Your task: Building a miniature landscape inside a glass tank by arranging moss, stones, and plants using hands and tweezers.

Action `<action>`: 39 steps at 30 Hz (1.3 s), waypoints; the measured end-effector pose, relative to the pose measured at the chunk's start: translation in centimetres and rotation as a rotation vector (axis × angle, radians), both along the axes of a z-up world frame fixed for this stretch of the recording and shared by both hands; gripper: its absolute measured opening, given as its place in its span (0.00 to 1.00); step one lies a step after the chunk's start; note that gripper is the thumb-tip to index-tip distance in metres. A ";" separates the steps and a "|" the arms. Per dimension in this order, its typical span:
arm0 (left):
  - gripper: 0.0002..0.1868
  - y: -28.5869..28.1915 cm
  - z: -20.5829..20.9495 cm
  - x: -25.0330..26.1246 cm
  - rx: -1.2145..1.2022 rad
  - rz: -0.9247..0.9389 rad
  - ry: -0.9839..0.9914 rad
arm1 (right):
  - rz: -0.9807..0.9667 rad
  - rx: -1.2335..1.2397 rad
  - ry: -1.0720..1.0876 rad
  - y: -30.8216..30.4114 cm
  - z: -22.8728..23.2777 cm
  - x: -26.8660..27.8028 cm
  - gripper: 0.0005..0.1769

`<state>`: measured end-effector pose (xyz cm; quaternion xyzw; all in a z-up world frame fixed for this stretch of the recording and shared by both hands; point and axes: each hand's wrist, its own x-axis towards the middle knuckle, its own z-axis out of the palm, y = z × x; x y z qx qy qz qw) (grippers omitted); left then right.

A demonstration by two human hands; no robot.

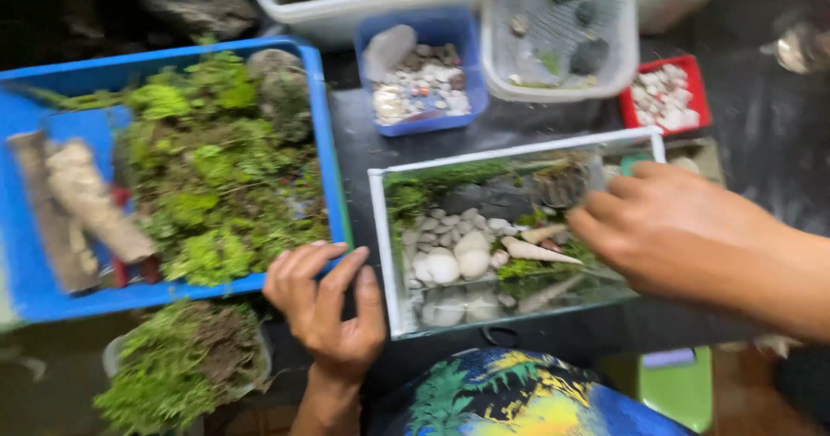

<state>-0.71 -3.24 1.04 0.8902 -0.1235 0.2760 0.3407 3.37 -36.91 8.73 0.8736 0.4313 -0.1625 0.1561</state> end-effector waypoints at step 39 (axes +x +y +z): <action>0.04 0.7 0.0 0.7 -0.123 -0.132 -0.030 | 0.207 0.365 0.001 23.9 -4.0 16.8 0.05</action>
